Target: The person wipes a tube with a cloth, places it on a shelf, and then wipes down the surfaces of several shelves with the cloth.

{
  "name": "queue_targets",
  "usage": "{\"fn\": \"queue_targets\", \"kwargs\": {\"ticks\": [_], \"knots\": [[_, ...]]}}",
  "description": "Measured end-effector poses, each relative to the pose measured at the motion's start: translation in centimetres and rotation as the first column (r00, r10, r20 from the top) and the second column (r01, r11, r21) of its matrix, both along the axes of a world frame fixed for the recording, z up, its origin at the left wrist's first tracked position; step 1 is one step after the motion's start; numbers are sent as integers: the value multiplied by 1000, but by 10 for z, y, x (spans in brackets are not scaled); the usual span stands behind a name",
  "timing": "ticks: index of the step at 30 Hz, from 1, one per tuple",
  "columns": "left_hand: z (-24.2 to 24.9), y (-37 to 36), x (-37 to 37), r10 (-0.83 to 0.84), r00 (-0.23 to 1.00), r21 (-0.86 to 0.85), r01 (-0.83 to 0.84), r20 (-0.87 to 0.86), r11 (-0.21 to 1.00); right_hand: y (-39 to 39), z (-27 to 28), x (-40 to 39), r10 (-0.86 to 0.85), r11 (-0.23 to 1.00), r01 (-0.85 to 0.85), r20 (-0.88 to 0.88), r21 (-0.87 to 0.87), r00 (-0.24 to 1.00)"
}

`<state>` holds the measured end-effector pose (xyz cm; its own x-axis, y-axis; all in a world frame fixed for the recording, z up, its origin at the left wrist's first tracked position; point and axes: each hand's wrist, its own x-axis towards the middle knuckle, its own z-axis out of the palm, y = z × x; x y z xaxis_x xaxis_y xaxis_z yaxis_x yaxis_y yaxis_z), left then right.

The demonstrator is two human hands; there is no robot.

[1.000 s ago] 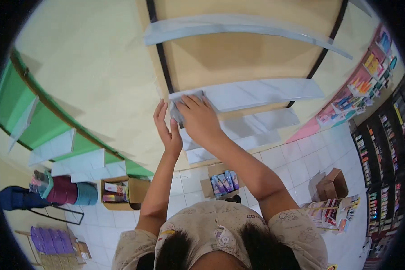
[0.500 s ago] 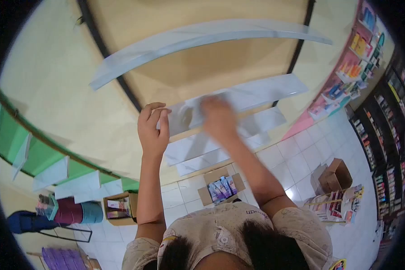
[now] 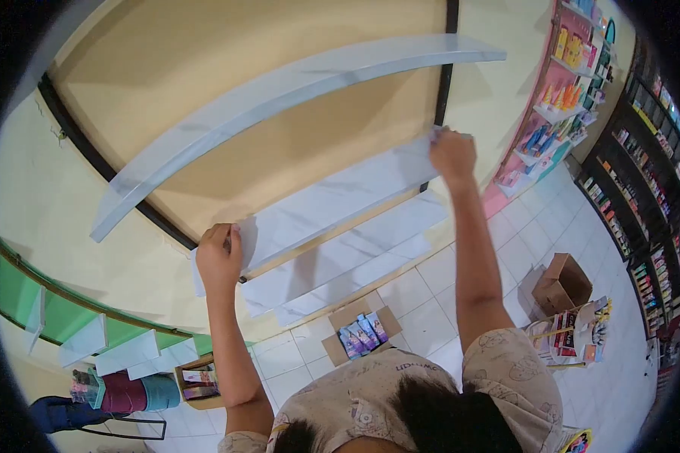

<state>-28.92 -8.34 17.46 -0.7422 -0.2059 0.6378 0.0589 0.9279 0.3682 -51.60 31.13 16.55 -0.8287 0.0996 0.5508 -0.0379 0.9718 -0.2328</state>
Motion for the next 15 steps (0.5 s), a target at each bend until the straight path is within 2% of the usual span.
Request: {"fn": "queue_targets", "kwargs": {"ticks": [2,3,4,5,6,8,11,12,13,15], "knots": [[-4,-1,-1,5,1000,-13,-5,-7,1000,-39,-5,22,102,976,-92,-42,197,994],[0,4,1,4,1000,25,-4,0,1000,-65,-14,37,214,974,-202,-117,106,970],[-2,4,0,-3,1000,20,4,-14,1000,-92,-5,63,345,938,-345,16,40,939],[-3,2,-1,-9,1000,13,10,-24,1000,-117,-19,82,494,869,-494,-127,32,860],[-4,0,-2,-15,999,5,15,-34,1000,-137,-16,109,567,809,-547,-40,216,823],[-5,3,-1,-11,1000,45,11,-10,999,-143,-20,143,767,638,-762,-190,115,613],[-1,2,-1,-11,1000,70,10,25,998,-105,-3,118,797,589,-744,78,-316,598],[-2,1,-2,-15,1000,70,13,27,997,-84,4,99,723,683,-658,169,-315,670],[-3,1,-2,-16,999,74,14,31,997,-62,0,74,583,800,-531,154,-278,798],[-5,-1,-3,-10,1000,139,6,29,990,-10,7,33,401,893,-367,87,-261,912]]}}
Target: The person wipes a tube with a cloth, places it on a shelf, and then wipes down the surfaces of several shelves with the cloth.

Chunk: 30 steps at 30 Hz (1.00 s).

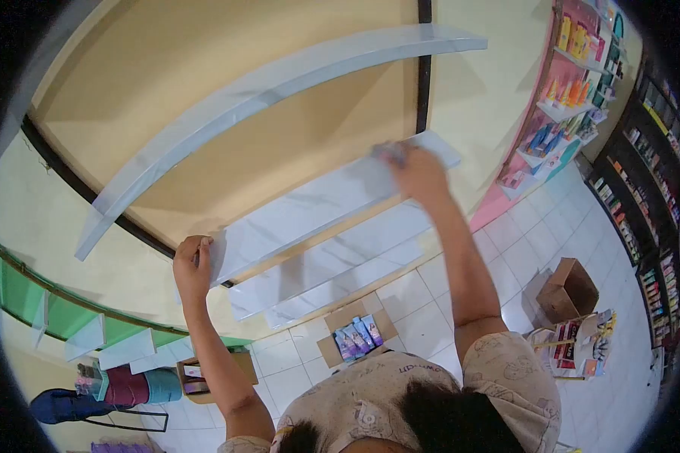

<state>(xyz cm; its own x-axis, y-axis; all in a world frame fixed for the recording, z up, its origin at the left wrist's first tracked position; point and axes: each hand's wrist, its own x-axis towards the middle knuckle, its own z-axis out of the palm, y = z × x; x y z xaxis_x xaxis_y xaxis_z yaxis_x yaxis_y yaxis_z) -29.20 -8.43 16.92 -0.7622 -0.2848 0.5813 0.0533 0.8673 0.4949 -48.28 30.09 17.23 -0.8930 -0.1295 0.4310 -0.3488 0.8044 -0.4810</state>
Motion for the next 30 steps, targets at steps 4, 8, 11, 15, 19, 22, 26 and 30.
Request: {"fn": "queue_targets", "kwargs": {"ticks": [4,8,11,15,19,22,26,30], "knots": [[-1,2,0,6,1000,50,-6,-7,999,37,17,-19,-82,996,80,66,37,994],[-3,1,1,19,1000,23,-19,-9,1000,42,-1,-5,-17,1000,13,-188,-21,982],[-3,-1,-1,30,999,22,-30,-28,999,58,-15,13,53,997,-70,-354,-35,934],[-4,-1,-1,45,999,-24,-45,-12,999,61,-10,9,57,998,-64,-305,-14,951],[-3,0,0,45,999,-16,-45,7,999,50,25,-12,10,997,-10,-8,75,1000],[-8,-3,-1,37,999,10,-37,-7,999,53,10,-21,61,998,-59,-69,29,996],[-9,-6,-1,55,998,12,-55,-17,998,68,-2,-7,146,989,-149,-152,-6,978],[-6,-3,0,60,998,13,-59,-9,998,75,-8,6,177,984,-179,-216,14,960]]}}
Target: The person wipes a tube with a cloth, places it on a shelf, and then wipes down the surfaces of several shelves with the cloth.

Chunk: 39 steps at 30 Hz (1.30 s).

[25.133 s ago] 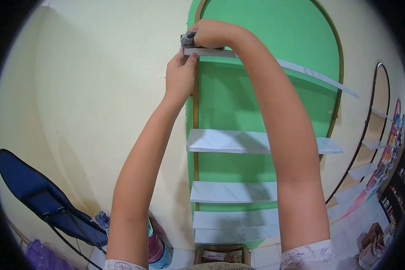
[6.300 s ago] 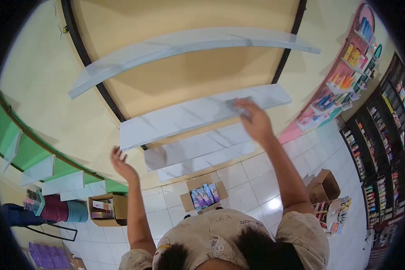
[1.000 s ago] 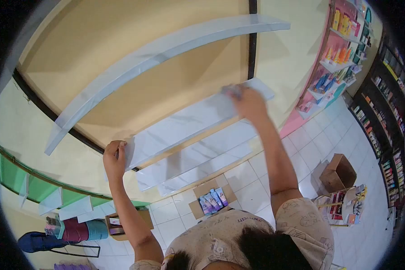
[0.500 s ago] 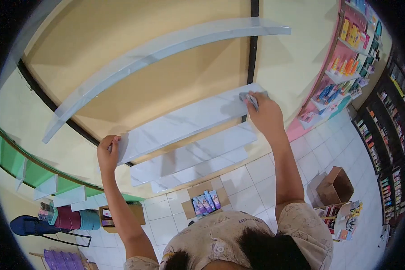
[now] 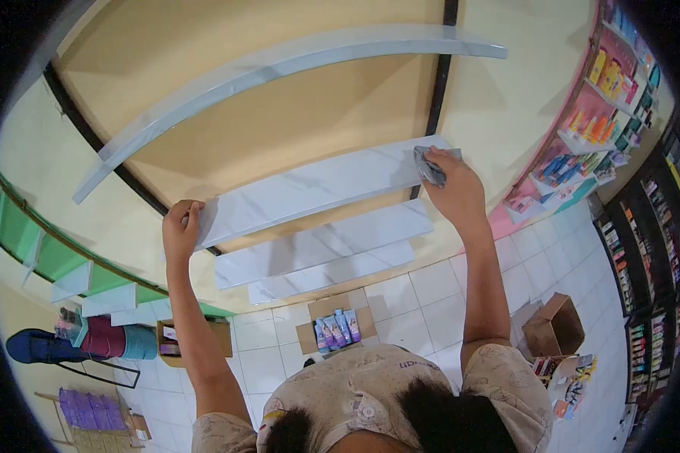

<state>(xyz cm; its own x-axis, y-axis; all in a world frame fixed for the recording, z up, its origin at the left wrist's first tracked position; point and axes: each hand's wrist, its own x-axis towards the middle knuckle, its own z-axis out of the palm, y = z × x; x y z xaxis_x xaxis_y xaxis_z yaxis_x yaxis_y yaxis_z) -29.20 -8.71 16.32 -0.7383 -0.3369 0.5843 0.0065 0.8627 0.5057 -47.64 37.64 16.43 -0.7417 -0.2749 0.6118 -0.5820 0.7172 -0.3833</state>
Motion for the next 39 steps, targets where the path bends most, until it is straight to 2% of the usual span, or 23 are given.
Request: {"fn": "queue_targets", "kwargs": {"ticks": [2,5,8,11,14,17,19,20,21,22,26,29,31,34,38,39], "knots": [[2,3,1,28,999,11,-28,19,1000,0,-3,-8,-6,1000,6,5,15,1000],[-2,-1,-1,1,1000,58,-1,1,998,-9,8,-23,-22,999,19,109,31,994],[-1,-1,1,39,999,5,-39,24,999,-18,14,-39,-15,999,9,114,54,993],[-1,3,10,38,971,-220,-92,-237,971,-21,14,-41,-6,998,-1,109,59,994],[-10,-4,23,91,910,-205,-187,-404,961,-19,15,-24,0,1000,-2,138,16,990],[-30,-20,43,152,845,-239,-310,-513,920,-11,7,-6,32,996,-34,18,86,999],[-52,-36,49,177,854,69,-165,-489,984,-8,1,5,9,988,4,-83,153,997],[-57,-37,50,178,849,219,-76,-497,973,-8,-2,7,2,982,22,-129,187,992],[-61,-38,50,181,845,363,16,-503,932,-10,-1,5,2,987,15,-103,162,995],[-64,-42,51,151,881,362,24,-449,932,-12,0,2,2,991,8,-75,137,997],[-69,-47,45,69,861,415,171,-504,894,-30,13,-22,-31,998,26,77,61,997],[-82,-57,37,27,851,470,263,-524,843,-44,14,-46,-113,986,97,113,135,987],[-89,-61,37,-33,848,504,344,-529,792,-48,9,-39,-107,990,102,53,95,993],[-92,-62,36,7,857,517,304,-516,800,-50,-2,-20,-42,998,43,-7,56,999],[-95,-61,35,5,846,555,345,-533,757,-60,-4,39,36,998,-29,-109,61,993],[-96,-61,35,5,847,552,342,-531,761,-63,-3,41,29,998,-24,-82,65,996]]}}
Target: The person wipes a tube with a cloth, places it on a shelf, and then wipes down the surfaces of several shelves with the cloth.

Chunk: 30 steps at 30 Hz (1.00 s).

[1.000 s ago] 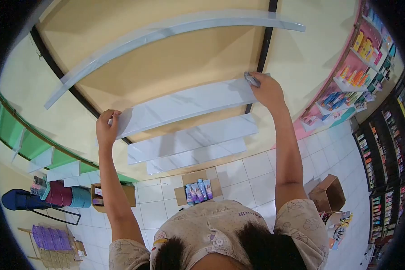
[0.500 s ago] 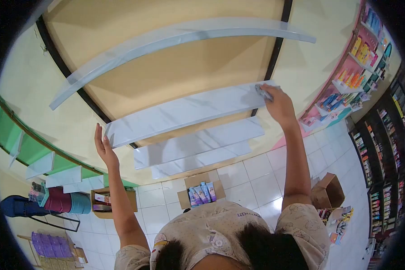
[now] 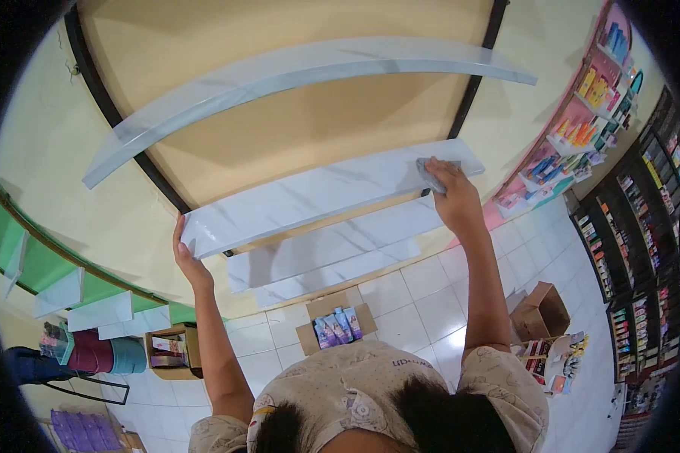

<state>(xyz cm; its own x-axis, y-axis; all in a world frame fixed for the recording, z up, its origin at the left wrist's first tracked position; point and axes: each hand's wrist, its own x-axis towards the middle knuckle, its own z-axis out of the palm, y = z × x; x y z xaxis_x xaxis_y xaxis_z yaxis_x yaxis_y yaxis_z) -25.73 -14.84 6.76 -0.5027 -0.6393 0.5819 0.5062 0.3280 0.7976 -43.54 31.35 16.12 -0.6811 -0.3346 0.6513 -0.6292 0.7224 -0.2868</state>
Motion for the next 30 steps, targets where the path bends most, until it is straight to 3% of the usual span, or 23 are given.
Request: {"fn": "queue_targets", "kwargs": {"ticks": [5,8,11,14,16,19,25,28,30], "knots": [[-6,0,-6,72,997,-43,-73,-32,996,-15,9,-22,-90,995,80,161,64,983],[-6,4,-9,97,993,-31,-99,-64,995,-29,12,-52,-62,998,53,227,43,972],[-3,3,-10,125,990,-69,-129,-69,989,-39,6,-48,-107,991,96,120,95,987],[-4,0,-9,150,987,-139,-157,-66,978,-44,2,-13,-98,993,90,121,71,988],[-5,-2,-9,165,984,-173,-174,-67,969,-43,-8,15,83,996,-82,-37,44,996],[-5,0,-12,119,988,-92,-128,-94,988,-58,-1,43,20,998,-24,71,51,997],[-2,10,-17,68,982,1,-69,-175,998,-84,10,-3,50,999,-46,199,-26,979],[2,15,-15,105,984,26,-103,-145,994,-98,13,-10,-15,999,6,203,44,979],[-2,14,-17,100,983,38,-95,-155,995,-98,3,-3,27,999,-30,72,42,997]]}}
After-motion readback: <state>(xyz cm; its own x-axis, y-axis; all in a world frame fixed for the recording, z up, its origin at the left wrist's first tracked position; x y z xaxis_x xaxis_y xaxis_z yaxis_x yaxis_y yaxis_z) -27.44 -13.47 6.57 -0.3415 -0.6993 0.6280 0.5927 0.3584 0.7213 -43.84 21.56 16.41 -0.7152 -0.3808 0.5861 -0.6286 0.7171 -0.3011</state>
